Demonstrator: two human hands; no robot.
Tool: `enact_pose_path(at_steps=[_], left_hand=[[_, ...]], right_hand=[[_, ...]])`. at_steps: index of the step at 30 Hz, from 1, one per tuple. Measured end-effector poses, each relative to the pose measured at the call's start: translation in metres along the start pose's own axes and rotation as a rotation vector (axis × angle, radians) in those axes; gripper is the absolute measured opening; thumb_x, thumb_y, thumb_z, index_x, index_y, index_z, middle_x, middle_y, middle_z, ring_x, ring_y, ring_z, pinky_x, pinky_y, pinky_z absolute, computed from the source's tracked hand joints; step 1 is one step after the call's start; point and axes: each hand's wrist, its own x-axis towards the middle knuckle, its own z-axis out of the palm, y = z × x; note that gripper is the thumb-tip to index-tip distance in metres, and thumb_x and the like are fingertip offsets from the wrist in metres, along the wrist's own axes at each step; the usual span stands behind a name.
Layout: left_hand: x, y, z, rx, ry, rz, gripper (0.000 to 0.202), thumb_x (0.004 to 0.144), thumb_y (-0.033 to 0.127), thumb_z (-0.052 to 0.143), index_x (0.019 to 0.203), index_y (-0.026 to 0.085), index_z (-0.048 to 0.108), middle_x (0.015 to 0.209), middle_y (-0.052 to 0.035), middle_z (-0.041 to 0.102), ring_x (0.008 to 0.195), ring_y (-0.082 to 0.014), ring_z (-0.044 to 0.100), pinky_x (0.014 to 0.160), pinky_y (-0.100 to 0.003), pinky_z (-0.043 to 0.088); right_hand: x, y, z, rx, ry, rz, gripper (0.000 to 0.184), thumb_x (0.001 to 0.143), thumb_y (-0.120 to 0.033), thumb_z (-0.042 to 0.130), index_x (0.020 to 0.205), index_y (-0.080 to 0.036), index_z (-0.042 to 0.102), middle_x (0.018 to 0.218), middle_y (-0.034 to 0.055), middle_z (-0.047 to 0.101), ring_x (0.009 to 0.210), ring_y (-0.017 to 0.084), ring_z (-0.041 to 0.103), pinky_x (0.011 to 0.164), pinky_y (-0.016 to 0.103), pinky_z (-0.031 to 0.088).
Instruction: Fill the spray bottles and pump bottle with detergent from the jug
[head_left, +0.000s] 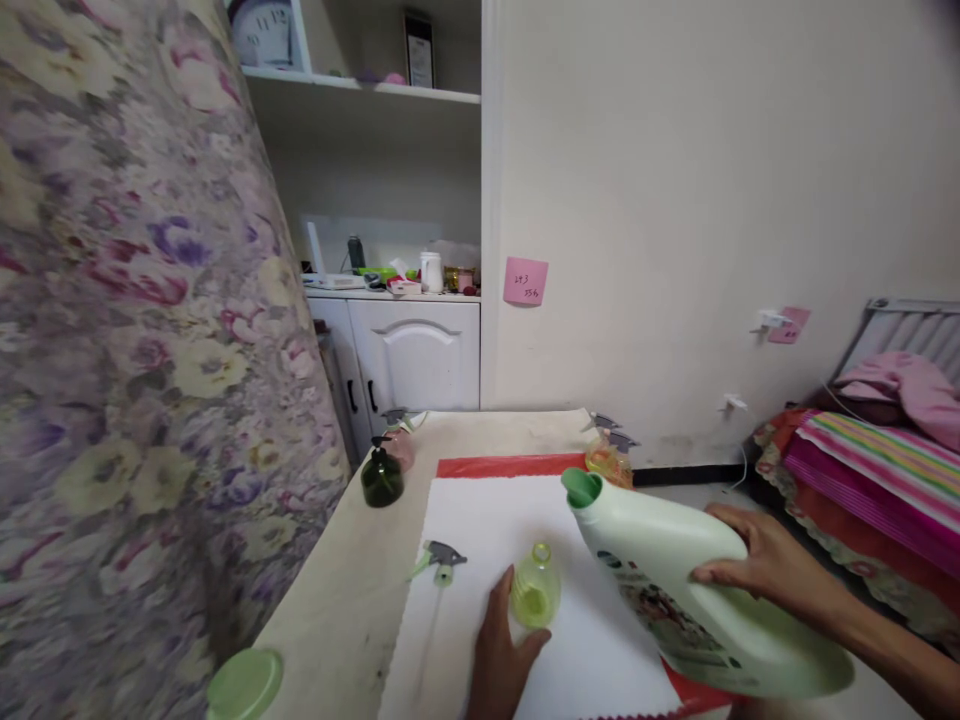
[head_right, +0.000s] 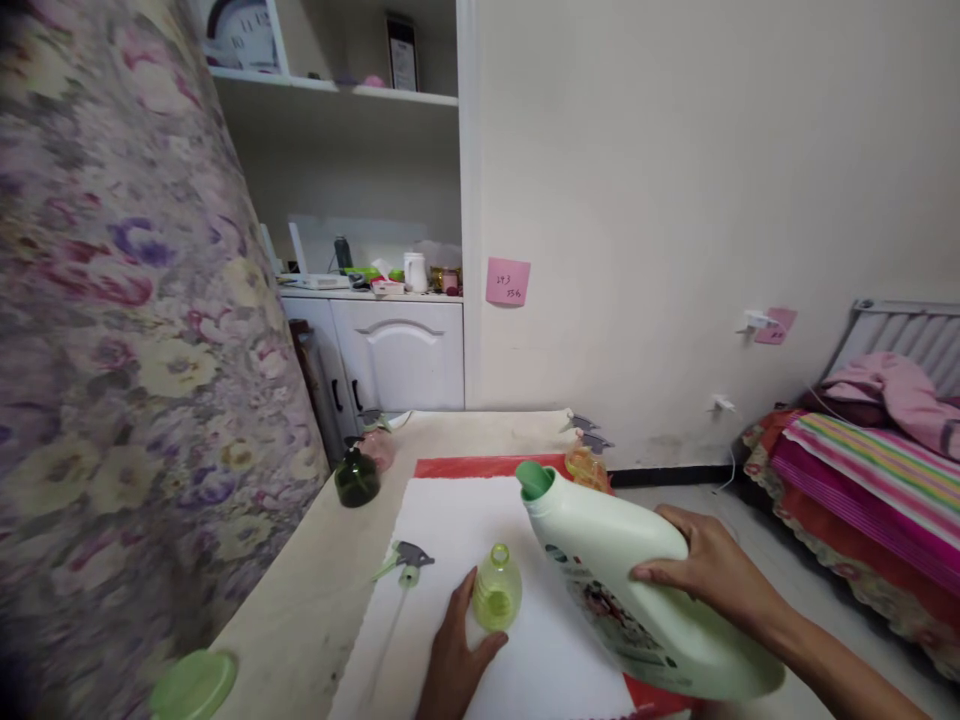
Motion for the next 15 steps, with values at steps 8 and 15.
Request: enact_pose_path(at_steps=[8,15], left_hand=[[0.002,-0.001,0.001,-0.072,0.014,-0.018,0.074,0.066,0.017,0.064,0.136,0.014,0.040,0.143,-0.0117,0.048,0.133,-0.0258,0.042,0.112,-0.037,0.031],[0.016,0.052,-0.008,-0.135,0.019,0.127,0.052,0.081,0.024,0.056,0.132,0.019,0.048,0.140,-0.0081,0.051,0.133,-0.0232,0.042,0.113,-0.038,0.030]], right_hand=[[-0.001,-0.005,-0.003,-0.057,-0.115,-0.109,0.051,0.057,-0.033,0.081,0.107,-0.028,0.070,0.107,0.0050,0.073,0.092,0.030,0.067,0.075,0.031,0.053],[0.004,-0.009,-0.009,-0.084,-0.248,-0.108,0.061,0.059,-0.033,0.080,0.119,-0.032,0.066,0.116,0.0054,0.071,0.099,0.033,0.066,0.085,0.036,0.051]])
